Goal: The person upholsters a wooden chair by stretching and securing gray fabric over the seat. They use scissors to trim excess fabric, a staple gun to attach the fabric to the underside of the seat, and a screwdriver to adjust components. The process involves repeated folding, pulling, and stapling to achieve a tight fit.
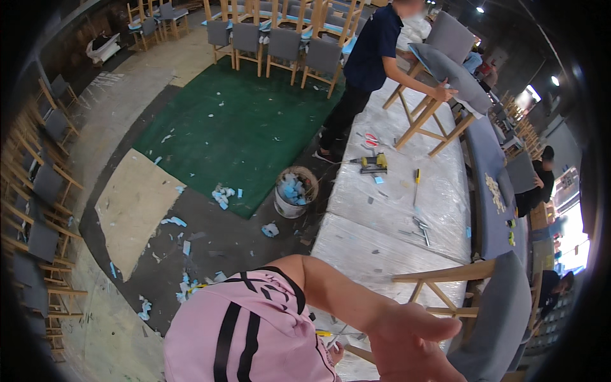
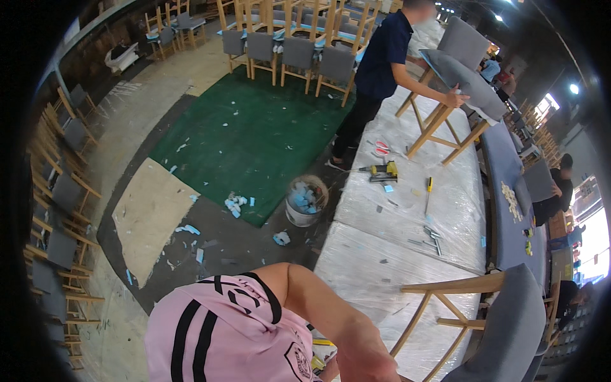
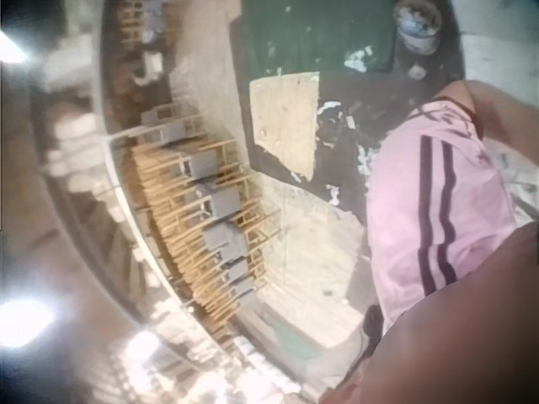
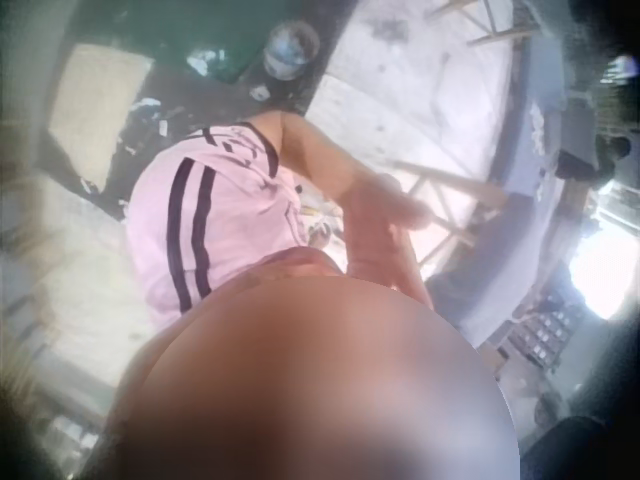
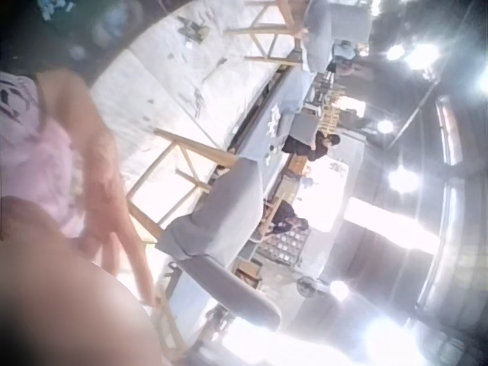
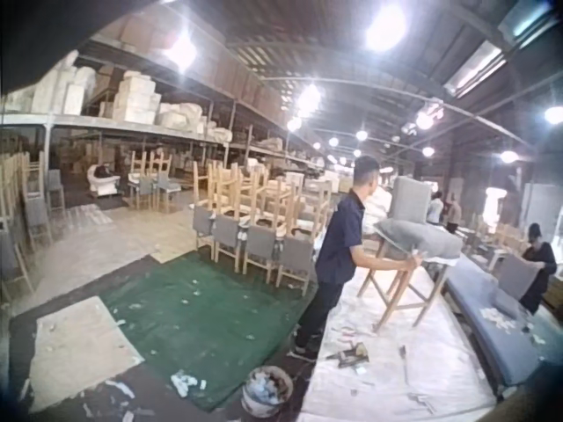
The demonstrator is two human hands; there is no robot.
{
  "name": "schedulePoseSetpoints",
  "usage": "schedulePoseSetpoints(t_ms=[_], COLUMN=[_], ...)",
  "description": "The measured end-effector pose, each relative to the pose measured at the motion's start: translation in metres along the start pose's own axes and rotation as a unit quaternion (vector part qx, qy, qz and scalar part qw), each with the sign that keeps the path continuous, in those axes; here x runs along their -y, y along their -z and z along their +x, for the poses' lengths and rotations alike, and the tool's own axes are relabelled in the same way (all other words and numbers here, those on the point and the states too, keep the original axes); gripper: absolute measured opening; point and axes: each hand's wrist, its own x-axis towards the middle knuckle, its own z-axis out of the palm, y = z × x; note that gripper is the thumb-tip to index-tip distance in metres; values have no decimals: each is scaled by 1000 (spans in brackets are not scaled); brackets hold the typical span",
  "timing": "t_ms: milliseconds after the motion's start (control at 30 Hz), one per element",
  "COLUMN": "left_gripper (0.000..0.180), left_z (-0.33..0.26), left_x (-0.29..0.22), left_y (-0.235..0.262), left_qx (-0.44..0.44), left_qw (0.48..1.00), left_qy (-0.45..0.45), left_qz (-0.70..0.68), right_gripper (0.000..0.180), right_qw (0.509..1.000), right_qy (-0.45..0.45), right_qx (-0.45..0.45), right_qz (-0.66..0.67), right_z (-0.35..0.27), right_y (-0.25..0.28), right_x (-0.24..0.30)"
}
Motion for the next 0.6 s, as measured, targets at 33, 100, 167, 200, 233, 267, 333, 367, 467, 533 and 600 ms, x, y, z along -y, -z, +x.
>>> schedulePoseSetpoints(t_ms=[33, 100, 167, 200, 233, 267, 333, 367, 467, 533, 600], left_gripper=[109, 110, 111, 112, 113, 113, 115, 115, 118, 119, 121], left_z=[-2, -6, -6, -5, -4, -4, -4, -4, -6, -8, -10], left_x=[-1, -2, -2, -2, -2, -3, -4, -5, -7, -9, -10], left_y=[0, -1, 1, 1, 2, 1, 0, 0, -1, -2, -3], left_qx=[7, 14, 21, 21, 21, 21, 19, 21, 14, 9, 7], left_qw=[1000, 1000, 1000, 1000, 999, 999, 999, 999, 997, 997, 996], left_qy=[-4, -13, -18, -19, -20, -22, -26, -27, -33, -37, -41], left_qz=[1, 4, 4, 9, 15, 20, 33, 40, 62, 73, 83], right_gripper=[34, 34, 34, 34, 34, 34, 35, 35, 35, 35, 35], right_qw=[1000, 1000, 1000, 999, 999, 999, 999, 999, 998, 997, 997], right_qy=[4, 6, 6, 7, 7, 7, 7, 8, 7, 5, 7], right_qx=[4, 20, 25, 29, 30, 34, 42, 41, 49, 55, 60], right_qz=[-4, -9, -12, -16, -15, -18, -24, -26, -39, -44, -49], right_z=[5, 13, 17, 19, 20, 22, 26, 28, 34, 36, 40], right_y=[-4, -17, -22, -25, -28, -31, -36, -37, -43, -46, -46], right_x=[3, 8, 13, 15, 16, 19, 22, 24, 27, 28, 32])
